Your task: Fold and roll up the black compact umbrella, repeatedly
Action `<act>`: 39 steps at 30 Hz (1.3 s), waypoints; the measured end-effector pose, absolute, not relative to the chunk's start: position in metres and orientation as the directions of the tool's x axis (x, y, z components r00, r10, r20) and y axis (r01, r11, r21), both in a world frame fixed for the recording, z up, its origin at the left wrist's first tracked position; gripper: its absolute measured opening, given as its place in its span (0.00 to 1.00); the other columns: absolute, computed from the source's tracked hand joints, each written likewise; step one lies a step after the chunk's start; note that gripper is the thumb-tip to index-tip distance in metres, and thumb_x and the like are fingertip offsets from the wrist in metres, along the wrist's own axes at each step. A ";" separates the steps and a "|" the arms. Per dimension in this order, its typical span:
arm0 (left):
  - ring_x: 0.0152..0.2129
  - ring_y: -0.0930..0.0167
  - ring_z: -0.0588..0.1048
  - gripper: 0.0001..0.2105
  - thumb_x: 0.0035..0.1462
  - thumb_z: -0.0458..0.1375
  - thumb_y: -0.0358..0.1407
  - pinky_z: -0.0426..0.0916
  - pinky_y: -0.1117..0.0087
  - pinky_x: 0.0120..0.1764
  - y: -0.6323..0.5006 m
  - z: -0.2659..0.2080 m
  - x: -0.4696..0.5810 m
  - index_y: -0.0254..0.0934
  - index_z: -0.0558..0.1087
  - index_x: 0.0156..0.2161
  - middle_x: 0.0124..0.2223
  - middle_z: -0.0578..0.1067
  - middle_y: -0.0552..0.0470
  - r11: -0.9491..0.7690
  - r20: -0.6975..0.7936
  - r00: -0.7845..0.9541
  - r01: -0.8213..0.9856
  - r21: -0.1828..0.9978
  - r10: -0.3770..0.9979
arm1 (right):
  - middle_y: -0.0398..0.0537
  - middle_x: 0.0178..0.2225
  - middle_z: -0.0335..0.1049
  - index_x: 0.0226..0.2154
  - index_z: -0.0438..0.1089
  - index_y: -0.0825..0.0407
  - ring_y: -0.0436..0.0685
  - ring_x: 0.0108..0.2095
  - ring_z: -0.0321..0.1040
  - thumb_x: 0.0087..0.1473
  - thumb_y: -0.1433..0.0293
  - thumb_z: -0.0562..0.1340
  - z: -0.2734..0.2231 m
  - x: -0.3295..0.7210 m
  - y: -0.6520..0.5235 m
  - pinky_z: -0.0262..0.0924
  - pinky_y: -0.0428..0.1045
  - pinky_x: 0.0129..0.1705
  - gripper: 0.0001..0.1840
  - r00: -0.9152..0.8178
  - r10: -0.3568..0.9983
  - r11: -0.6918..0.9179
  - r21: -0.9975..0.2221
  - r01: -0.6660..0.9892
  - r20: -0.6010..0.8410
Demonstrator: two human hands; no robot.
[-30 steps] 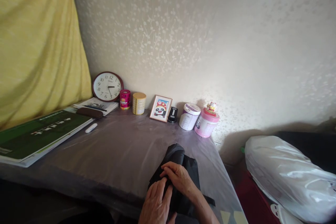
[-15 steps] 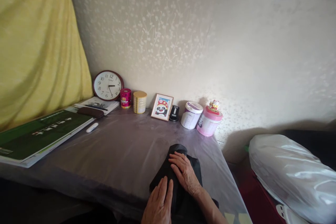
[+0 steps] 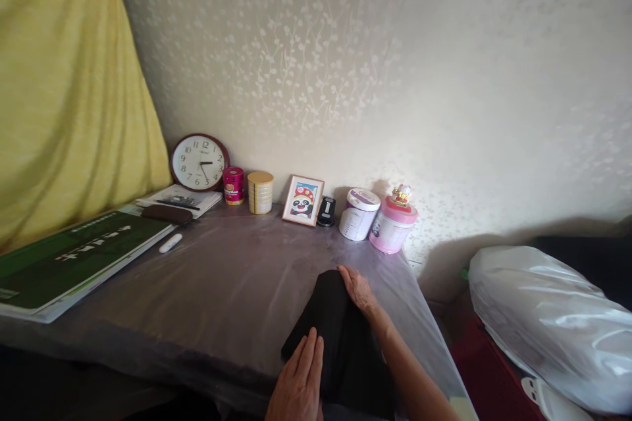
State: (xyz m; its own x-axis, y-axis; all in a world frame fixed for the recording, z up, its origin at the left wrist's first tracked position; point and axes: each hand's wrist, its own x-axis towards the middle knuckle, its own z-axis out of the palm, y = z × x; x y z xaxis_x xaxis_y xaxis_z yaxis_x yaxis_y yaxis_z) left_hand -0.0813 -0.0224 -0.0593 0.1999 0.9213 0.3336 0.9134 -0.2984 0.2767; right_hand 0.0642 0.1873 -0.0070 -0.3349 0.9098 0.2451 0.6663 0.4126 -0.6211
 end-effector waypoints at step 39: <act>0.59 0.66 0.55 0.39 0.49 0.45 0.22 0.63 0.63 0.54 -0.034 -0.041 -0.078 0.43 0.30 0.62 0.65 0.49 0.45 -0.249 0.317 0.106 0.855 0.456 0.943 | 0.46 0.21 0.69 0.20 0.66 0.50 0.57 0.26 0.67 0.49 0.53 0.51 -0.006 0.130 0.106 0.56 0.48 0.27 0.21 0.085 0.986 0.058 -0.770 0.636 0.144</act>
